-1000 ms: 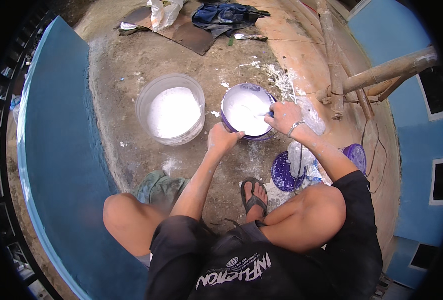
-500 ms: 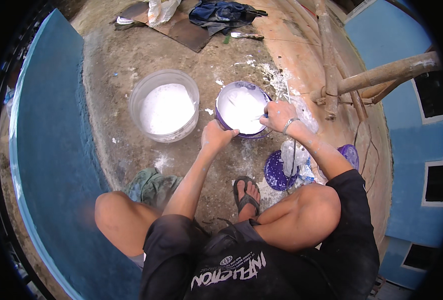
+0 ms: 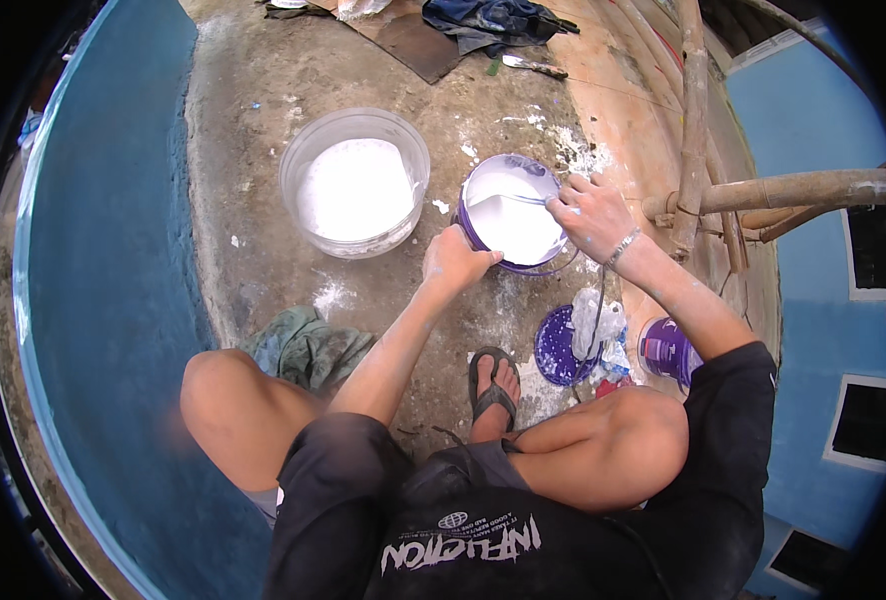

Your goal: The person sits on the floor and stirs a white liquid in a purple bucket using a plastic spoon. Another person pours water from a pink jug into the bucket twice. The person continues stirring and then pours the mixed liquid into a larger white bucket.

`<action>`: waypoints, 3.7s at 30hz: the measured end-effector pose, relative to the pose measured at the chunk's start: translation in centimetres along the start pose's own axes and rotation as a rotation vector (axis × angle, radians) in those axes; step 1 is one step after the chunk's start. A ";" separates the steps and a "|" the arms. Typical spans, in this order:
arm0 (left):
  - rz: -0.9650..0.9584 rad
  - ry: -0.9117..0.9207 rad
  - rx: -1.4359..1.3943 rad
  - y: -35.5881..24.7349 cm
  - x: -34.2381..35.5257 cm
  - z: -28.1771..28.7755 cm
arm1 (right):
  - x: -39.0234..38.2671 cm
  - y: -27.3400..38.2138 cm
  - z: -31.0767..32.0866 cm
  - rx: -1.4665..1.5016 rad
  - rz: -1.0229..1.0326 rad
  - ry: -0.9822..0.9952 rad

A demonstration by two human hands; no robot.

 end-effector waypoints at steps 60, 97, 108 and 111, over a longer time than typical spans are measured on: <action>-0.150 -0.142 -0.092 0.8 0.5 -1.2 | 2.1 -2.0 -9.4 0.548 -0.653 0.217; 0.023 -0.035 -0.009 -0.6 -0.2 0.2 | -3.7 -4.2 -1.4 0.182 -0.235 -0.248; -0.085 -0.068 0.035 0.2 0.9 -0.8 | -1.7 -2.5 -7.1 0.283 -0.351 0.239; -0.099 -0.078 0.062 0.9 1.4 -1.4 | -1.3 -2.7 -7.2 0.411 -0.421 0.172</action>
Point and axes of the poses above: each hand's wrist, its own x-axis towards the middle knuckle, its own z-axis out of the back of the hand, y = z × x, the point moved 8 cm from there along x, towards the middle knuckle, and after that the axes turned 10 degrees about x, right-handed, at the moved point
